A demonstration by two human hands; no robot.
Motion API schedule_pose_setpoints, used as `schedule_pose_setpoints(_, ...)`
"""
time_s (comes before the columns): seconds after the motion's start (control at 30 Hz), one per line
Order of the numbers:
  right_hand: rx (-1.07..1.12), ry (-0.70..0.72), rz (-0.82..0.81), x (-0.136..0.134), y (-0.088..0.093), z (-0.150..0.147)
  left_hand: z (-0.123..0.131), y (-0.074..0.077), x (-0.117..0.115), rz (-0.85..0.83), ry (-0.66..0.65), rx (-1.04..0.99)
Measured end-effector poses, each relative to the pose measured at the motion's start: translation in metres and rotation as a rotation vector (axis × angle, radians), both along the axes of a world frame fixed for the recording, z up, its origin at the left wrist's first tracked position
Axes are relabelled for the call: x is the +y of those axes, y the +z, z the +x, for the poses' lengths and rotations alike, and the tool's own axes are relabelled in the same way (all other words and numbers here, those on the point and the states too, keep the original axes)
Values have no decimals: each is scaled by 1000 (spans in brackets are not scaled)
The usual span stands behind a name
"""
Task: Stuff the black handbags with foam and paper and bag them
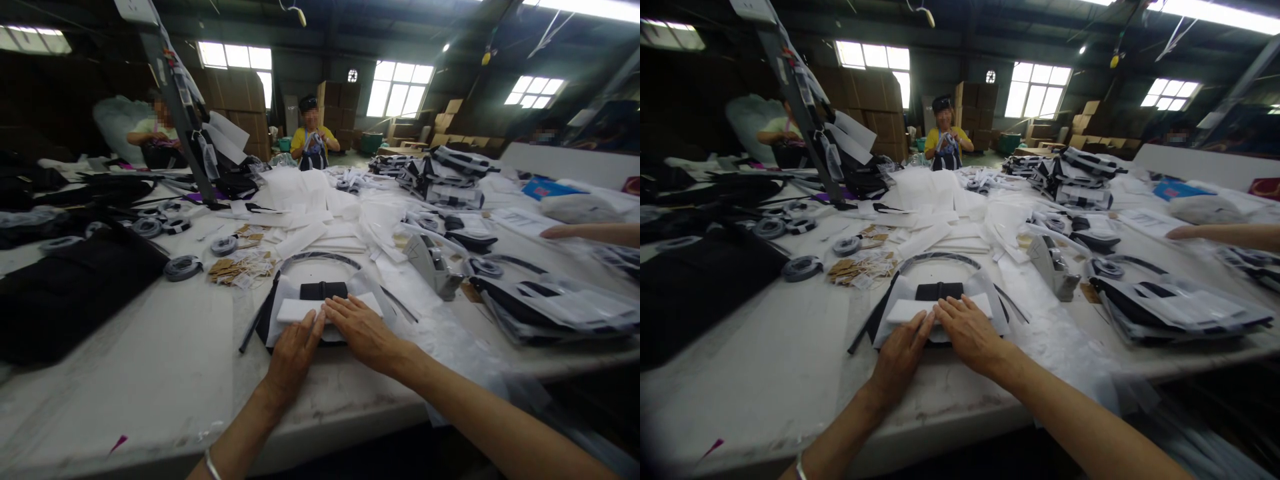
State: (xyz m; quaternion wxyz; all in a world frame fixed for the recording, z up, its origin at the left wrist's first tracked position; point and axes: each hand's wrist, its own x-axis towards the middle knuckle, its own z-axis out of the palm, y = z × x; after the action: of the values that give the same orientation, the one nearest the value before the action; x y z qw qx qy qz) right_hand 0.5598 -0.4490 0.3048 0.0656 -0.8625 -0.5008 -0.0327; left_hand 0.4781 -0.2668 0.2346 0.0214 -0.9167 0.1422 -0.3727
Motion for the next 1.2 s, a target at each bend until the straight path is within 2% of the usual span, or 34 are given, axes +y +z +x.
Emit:
schedule_pose_setpoints(0.17, 5, -20, -7, 1, -4, -15, 0, -2, 1, -17, -37, 37)
schedule_pose_setpoints(0.27, -67, -52, -25, 3, -14, -22, -1, 1, 1, 7, -43, 57)
schedule_pose_setpoints(0.43, -222, -72, 96, 4, -35, -21, -2, 13, -4, 137, 23, 65)
schedule_pose_setpoints(0.53, -284, -25, 148, 4, -44, -16, 5, 16, -6, 189, -45, 16)
schedule_pose_setpoints(0.63, -325, -37, 159, 6, -47, -18, 12, 12, -4, 159, -114, 27)
schedule_pose_setpoints(0.8, -372, -165, 134, 13, -52, -25, 14, 3, 2, 73, -80, 58)
schedule_pose_setpoints(0.93, -377, -123, 159, 13, -58, -18, 15, 3, 5, 119, -93, 44)
schedule_pose_setpoints(1.1, -296, -96, 199, 13, -54, -11, 19, 0, 6, 164, -97, 5)
schedule_pose_setpoints(1.2, -205, -61, 275, 5, -32, -16, 21, -2, 8, 162, -104, -11)
